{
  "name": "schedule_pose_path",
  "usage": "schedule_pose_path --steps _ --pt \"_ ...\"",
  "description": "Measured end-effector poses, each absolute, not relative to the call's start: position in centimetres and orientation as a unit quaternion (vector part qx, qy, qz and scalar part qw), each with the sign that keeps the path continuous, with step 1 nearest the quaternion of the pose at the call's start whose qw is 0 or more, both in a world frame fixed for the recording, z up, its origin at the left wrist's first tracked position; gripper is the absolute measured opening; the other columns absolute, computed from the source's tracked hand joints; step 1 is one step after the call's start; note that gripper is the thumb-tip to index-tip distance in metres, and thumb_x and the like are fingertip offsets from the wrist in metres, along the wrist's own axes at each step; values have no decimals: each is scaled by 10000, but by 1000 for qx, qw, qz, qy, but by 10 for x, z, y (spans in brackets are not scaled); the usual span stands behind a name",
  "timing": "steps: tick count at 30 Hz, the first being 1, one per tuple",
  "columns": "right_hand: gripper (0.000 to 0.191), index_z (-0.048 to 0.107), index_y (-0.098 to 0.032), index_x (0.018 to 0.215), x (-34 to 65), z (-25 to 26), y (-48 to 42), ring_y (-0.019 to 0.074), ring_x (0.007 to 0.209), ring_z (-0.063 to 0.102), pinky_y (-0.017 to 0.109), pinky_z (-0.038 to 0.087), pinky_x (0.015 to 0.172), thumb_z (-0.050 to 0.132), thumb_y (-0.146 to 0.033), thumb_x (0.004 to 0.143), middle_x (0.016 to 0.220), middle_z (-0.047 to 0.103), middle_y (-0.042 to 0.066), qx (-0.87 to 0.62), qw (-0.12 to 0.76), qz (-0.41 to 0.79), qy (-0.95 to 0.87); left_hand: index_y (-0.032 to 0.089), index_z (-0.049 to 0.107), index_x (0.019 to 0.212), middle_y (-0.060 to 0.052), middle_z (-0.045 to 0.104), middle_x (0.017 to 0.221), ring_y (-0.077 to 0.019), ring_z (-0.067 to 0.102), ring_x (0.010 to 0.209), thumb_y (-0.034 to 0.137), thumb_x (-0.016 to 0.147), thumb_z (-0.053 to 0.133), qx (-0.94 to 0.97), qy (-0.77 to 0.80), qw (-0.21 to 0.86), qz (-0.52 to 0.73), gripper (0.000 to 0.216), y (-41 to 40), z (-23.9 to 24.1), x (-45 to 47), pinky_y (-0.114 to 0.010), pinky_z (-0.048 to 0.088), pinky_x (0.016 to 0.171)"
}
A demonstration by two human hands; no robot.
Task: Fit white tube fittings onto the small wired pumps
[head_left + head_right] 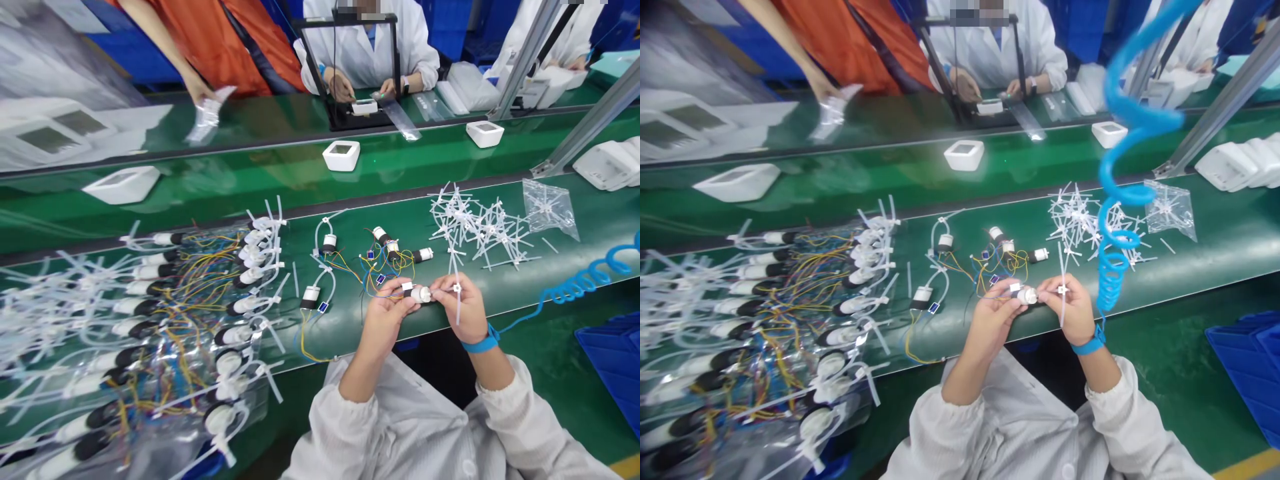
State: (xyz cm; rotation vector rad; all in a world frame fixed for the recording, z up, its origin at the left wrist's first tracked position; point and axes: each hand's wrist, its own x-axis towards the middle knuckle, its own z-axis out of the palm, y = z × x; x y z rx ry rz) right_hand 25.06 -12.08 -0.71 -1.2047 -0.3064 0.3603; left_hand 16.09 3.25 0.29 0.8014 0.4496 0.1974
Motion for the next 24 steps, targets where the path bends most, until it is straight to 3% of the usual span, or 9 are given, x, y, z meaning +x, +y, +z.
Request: schedule_pose_path --steps 11,18,24 --pt "270 725 -260 866 248 -6 -122 216 871 774 364 644 848 988 -317 849 910 819 23 -571 790 150 -164 191 761 1163 -58 850 1053 -179 810 934 355 743 1040 415 207 881 91 530 32 2 159 -265 679 825" --pt "196 751 -273 890 247 0 -127 229 934 797 371 652 872 943 -233 899 913 829 23 -592 770 101 -217 196 772 1149 -65 859 1058 -185 821 912 313 780 1009 447 183 868 119 454 30 -6 158 -291 688 850" --pt "135 782 -269 909 245 5 -136 216 898 806 333 646 790 908 -230 934 979 840 38 -636 724 80 -254 207 783 1131 -69 865 1090 -204 832 988 280 816 981 483 167 852 110 380 30 -1 157 -318 681 923"
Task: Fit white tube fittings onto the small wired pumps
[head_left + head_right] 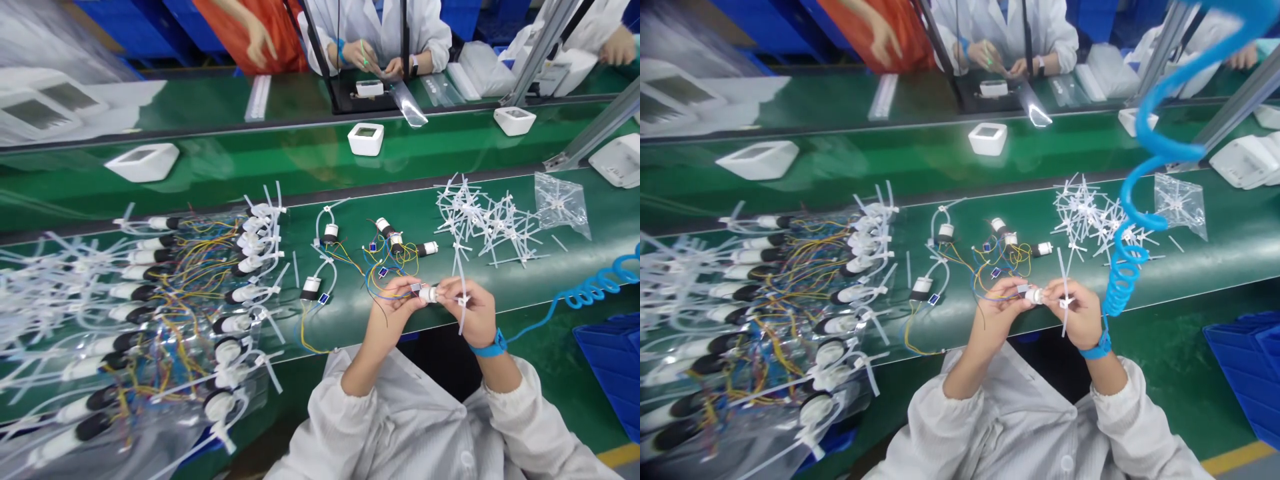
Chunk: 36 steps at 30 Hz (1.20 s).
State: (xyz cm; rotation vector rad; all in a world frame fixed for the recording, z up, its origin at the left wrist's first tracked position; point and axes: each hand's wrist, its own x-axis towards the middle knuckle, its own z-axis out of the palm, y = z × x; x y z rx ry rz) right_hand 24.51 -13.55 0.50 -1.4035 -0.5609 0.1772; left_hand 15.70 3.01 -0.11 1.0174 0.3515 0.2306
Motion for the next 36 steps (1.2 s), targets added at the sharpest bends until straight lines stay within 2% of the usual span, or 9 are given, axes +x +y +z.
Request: schedule_pose_path --steps 4,11,17,23,28,36 --pt "101 810 -276 948 246 4 -140 214 896 814 328 648 786 889 -213 954 1020 849 43 -655 698 65 -282 209 784 1133 -69 866 1086 -207 834 997 292 826 977 491 161 849 111 371 31 -1 156 -316 676 925" --pt "139 883 -325 1073 250 10 -142 279 1027 826 435 675 931 854 -222 983 1076 872 54 -691 644 13 -327 212 780 1150 -69 858 1101 -212 822 1047 285 832 962 497 155 843 138 374 29 -4 153 -333 656 985" --pt "93 900 -324 1025 255 20 -143 289 956 807 459 667 887 814 -290 1017 1016 862 67 -714 610 46 -339 203 781 1147 -81 849 1099 -227 812 1027 282 832 952 508 174 836 114 367 29 3 155 -344 650 961" --pt "70 919 -332 987 259 17 -146 278 946 812 443 673 868 850 -339 996 1016 867 68 -696 634 72 -329 203 791 1132 -65 833 1061 -207 796 965 299 825 960 504 171 840 108 363 29 5 156 -329 654 920" --pt "39 923 -335 988 261 13 -147 274 993 831 440 680 925 896 -324 962 1091 880 66 -680 646 114 -328 202 790 1126 -53 816 1047 -192 781 927 299 808 969 500 166 844 101 377 30 3 157 -318 653 900" --pt "66 912 -329 1030 261 10 -148 295 1029 837 469 681 945 876 -320 976 1106 885 72 -686 641 88 -333 206 784 1104 -74 826 1112 -217 783 1061 264 835 939 518 143 833 132 316 29 3 156 -324 634 972"
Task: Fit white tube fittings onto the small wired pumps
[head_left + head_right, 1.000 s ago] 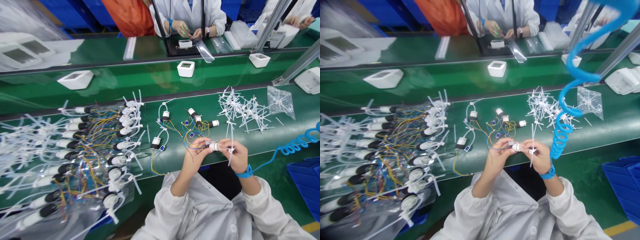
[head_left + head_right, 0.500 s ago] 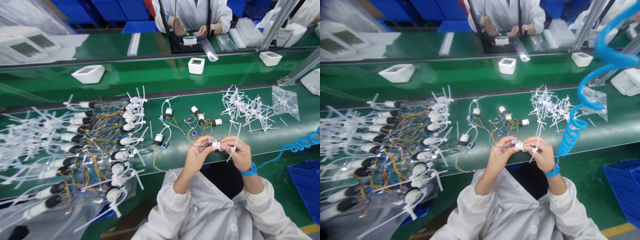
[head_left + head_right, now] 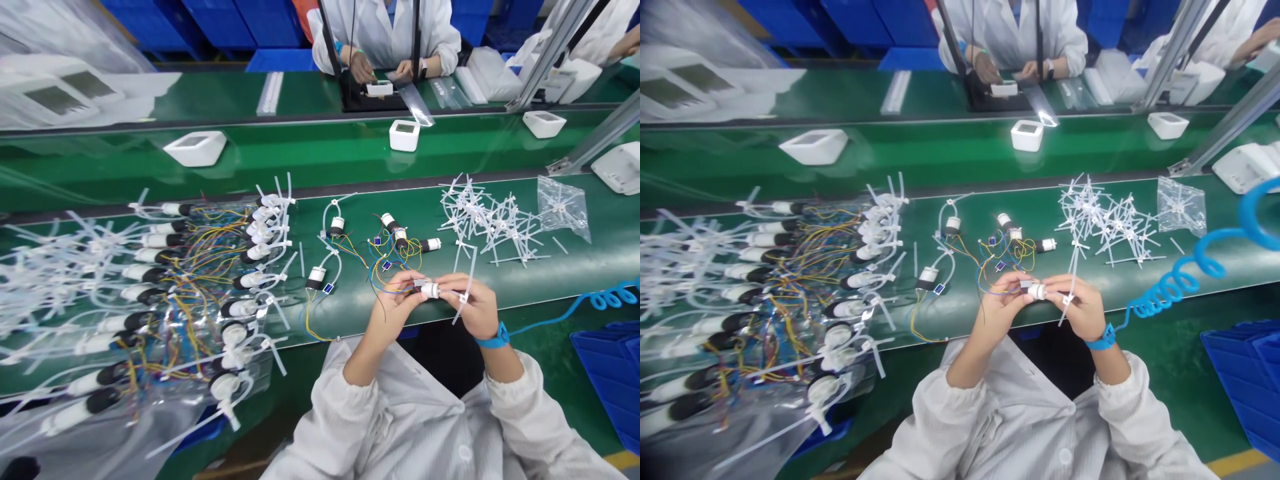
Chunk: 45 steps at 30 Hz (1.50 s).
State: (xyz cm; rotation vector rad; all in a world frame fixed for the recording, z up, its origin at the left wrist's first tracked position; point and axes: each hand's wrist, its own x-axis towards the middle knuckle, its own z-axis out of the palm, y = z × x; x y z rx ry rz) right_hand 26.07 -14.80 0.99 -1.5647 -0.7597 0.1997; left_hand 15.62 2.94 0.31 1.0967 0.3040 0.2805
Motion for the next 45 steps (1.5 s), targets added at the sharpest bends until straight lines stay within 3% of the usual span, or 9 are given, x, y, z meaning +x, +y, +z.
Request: schedule_pose_path --steps 11,17,20,24,27,30,36,41,45 --pt "45 926 -344 984 261 15 -145 292 935 849 463 710 873 892 -367 965 1013 890 71 -678 644 97 -340 207 795 1116 -57 827 1028 -206 791 951 285 832 953 503 155 844 104 334 31 2 153 -328 665 893" --pt "48 917 -318 998 267 13 -140 289 1043 846 466 686 982 893 -345 965 1095 888 77 -654 668 149 -322 213 806 1116 -64 834 1089 -217 800 1044 272 830 955 526 166 822 138 328 31 0 156 -335 654 976" --pt "160 899 -290 1069 272 8 -140 292 1126 825 470 661 1056 899 -395 949 1173 873 84 -630 685 210 -299 211 787 1142 -67 830 1099 -217 806 1035 333 831 971 521 175 820 161 382 28 -3 158 -338 666 963" --pt "417 840 -282 1284 275 0 -142 317 1182 812 506 650 1088 900 -448 907 1276 850 111 -573 760 226 -209 208 746 1201 -83 827 1128 -213 819 973 468 866 946 501 206 824 166 469 26 -4 158 -301 697 804" --pt "480 825 -276 1323 274 -2 -142 360 1275 779 586 602 1162 878 -476 890 1266 851 129 -532 802 208 -175 203 727 1206 -86 833 1108 -190 817 855 539 880 922 502 217 821 163 508 25 -1 157 -283 697 720" --pt "491 814 -285 1332 271 -1 -141 351 1243 790 605 583 1183 885 -491 892 1245 857 117 -528 806 205 -171 192 722 1178 -104 846 1092 -183 808 767 587 881 911 517 208 818 146 529 24 1 155 -299 700 691" --pt "422 829 -294 1248 268 -1 -141 249 861 812 447 688 856 928 -485 885 1066 872 75 -529 809 193 -169 198 739 1114 -111 846 1122 -165 785 784 567 918 888 557 179 798 145 444 18 4 153 -257 655 662" --pt "464 760 -295 1364 270 4 -138 160 590 687 346 629 651 869 -466 947 907 829 21 -545 801 194 -155 217 741 1315 -112 837 1135 -138 720 714 520 996 814 586 161 783 135 446 17 4 151 -225 590 584" --pt "466 770 -289 1383 270 6 -136 137 532 643 298 587 573 856 -471 962 831 803 3 -559 788 210 -149 222 778 1286 -117 826 1194 -150 733 808 447 1055 749 620 137 760 137 324 18 2 149 -229 614 660"
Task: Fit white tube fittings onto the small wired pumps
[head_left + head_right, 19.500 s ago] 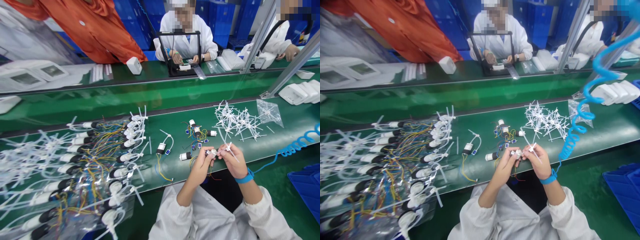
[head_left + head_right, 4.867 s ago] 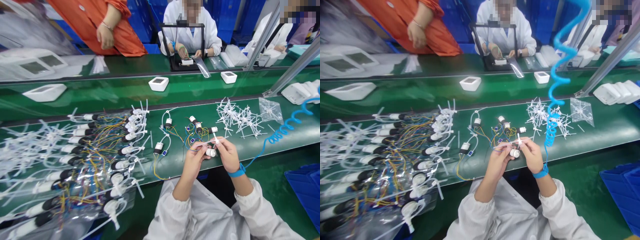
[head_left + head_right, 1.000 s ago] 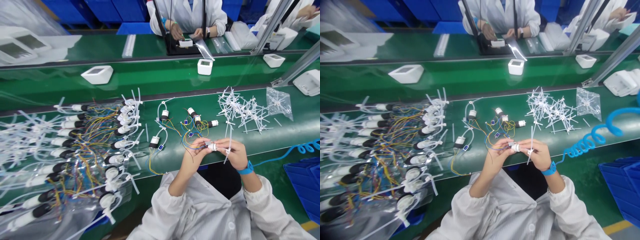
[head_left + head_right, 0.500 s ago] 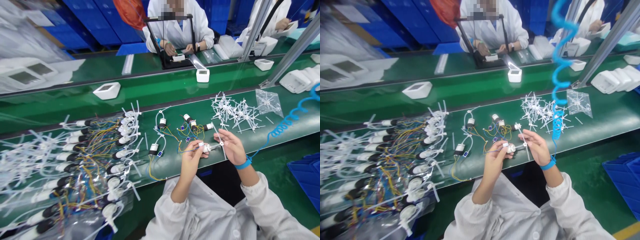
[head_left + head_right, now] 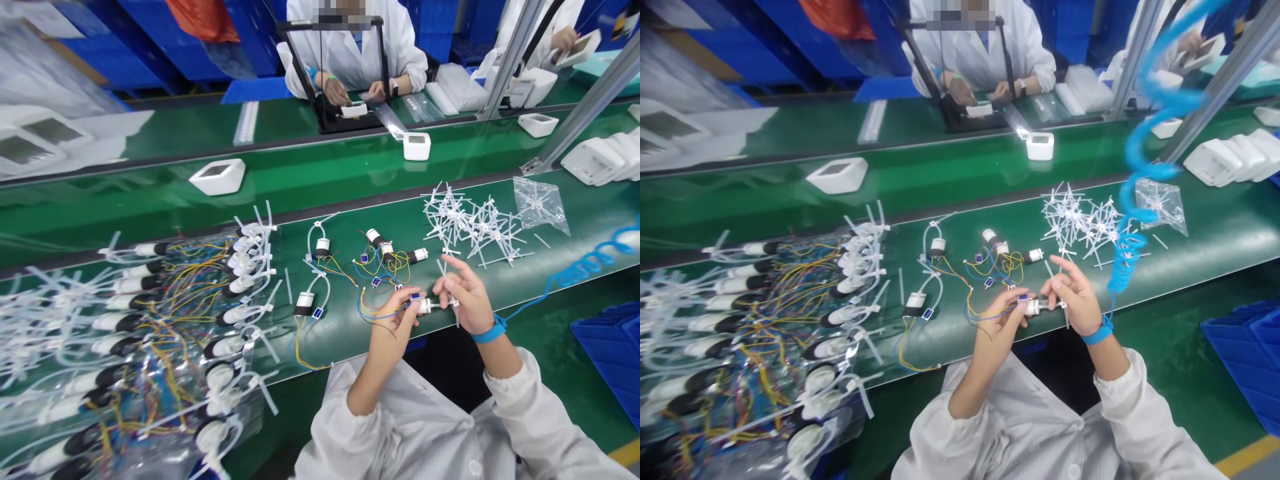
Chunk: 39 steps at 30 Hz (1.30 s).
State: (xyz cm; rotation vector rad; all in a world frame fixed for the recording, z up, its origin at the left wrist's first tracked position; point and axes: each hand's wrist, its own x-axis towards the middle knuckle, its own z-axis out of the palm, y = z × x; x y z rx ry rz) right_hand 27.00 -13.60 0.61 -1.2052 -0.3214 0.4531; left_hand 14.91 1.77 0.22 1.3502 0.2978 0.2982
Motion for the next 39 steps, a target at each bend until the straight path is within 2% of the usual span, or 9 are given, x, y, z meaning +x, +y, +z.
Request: schedule_pose_path --steps 4,8,13,18,24,30,39 --pt "253 884 -240 1079 270 2 -137 143 578 662 301 599 591 897 -446 933 846 822 44 -603 750 213 -167 228 780 1244 -106 798 1227 -161 730 892 397 1098 686 653 114 730 165 242 17 -1 150 -227 617 703" --pt "150 882 -246 985 268 -1 -138 157 637 702 298 620 626 926 -373 918 859 821 44 -627 730 199 -186 224 756 1219 -92 748 1192 -142 707 838 392 1109 672 647 116 726 202 218 16 -2 151 -214 609 659" --pt "123 817 -247 979 267 1 -137 169 729 730 306 642 673 885 -350 967 998 835 68 -609 736 184 -230 215 753 1161 -64 661 1181 -79 661 693 371 1090 708 638 125 722 236 177 16 -1 150 -199 614 589" --pt "155 745 -241 991 265 4 -137 177 823 772 325 662 783 831 -365 1022 1032 829 79 -613 722 186 -261 197 772 1074 -70 685 1112 -132 704 809 367 1073 728 636 109 721 255 176 13 -3 152 -195 654 586" --pt "190 713 -246 991 263 6 -136 219 941 804 359 668 840 810 -402 1037 1004 824 82 -623 708 178 -281 201 764 1049 -50 726 1092 -151 778 890 382 1021 804 606 141 747 234 187 9 -4 152 -216 706 697" --pt "262 689 -243 934 262 5 -136 225 917 811 373 656 840 880 -417 978 997 835 79 -632 705 195 -258 200 731 1020 -49 774 1058 -164 810 902 406 1000 834 585 141 773 203 231 11 -1 153 -225 703 745" --pt "277 669 -250 916 261 8 -135 193 861 784 326 628 783 901 -395 962 975 816 50 -623 712 212 -245 196 805 1073 -65 790 1017 -173 796 873 406 1024 801 617 137 749 200 216 10 0 151 -249 705 740"
